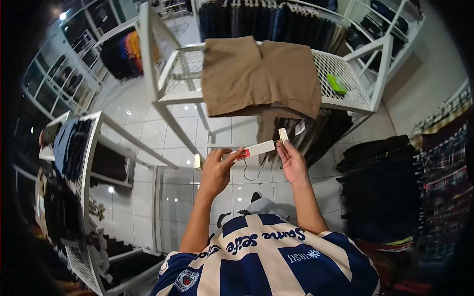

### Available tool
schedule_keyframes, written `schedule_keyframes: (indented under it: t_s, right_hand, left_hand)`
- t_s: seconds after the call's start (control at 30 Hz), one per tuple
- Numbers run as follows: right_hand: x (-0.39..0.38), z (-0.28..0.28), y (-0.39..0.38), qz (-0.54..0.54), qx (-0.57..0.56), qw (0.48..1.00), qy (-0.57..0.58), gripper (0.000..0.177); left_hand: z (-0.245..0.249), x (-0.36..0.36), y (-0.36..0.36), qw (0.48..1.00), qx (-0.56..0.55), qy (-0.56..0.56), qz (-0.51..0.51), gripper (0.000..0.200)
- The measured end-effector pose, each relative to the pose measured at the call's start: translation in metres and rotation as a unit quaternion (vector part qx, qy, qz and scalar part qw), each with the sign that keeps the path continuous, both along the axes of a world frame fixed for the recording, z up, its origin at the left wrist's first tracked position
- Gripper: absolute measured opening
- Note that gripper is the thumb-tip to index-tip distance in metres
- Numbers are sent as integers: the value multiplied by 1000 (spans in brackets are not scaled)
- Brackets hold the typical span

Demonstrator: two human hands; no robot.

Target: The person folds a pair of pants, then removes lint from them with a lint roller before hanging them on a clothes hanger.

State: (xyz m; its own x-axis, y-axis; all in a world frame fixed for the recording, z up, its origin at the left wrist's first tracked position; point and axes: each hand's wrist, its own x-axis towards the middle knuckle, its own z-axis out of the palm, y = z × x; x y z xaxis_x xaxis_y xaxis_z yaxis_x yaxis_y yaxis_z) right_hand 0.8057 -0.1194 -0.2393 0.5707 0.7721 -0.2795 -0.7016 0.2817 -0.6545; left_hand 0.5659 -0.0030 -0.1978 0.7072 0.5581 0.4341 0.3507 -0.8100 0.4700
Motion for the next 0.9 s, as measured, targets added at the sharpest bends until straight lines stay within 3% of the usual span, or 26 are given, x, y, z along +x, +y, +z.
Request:
schedule_keyframes:
  t_s: [0.27,0.47,0.6,0.9]
  right_hand:
    - [74,-17,8,-66,-18,998,-13,16]
    - [75,-28,8,-129,-62,990,5,17]
    - [70,-44,18,-156,-45,986,23,19]
    - [58,-34,26,-204,-25,979,-12,21]
  left_hand:
    - [10,91,33,992,-88,-12,-88,53]
    - [43,154,53,987,77,-89,-114,40]
    - [49,200,79,972,158,-77,-154,45]
    - [38,234,106,956,150,-24,-250,36]
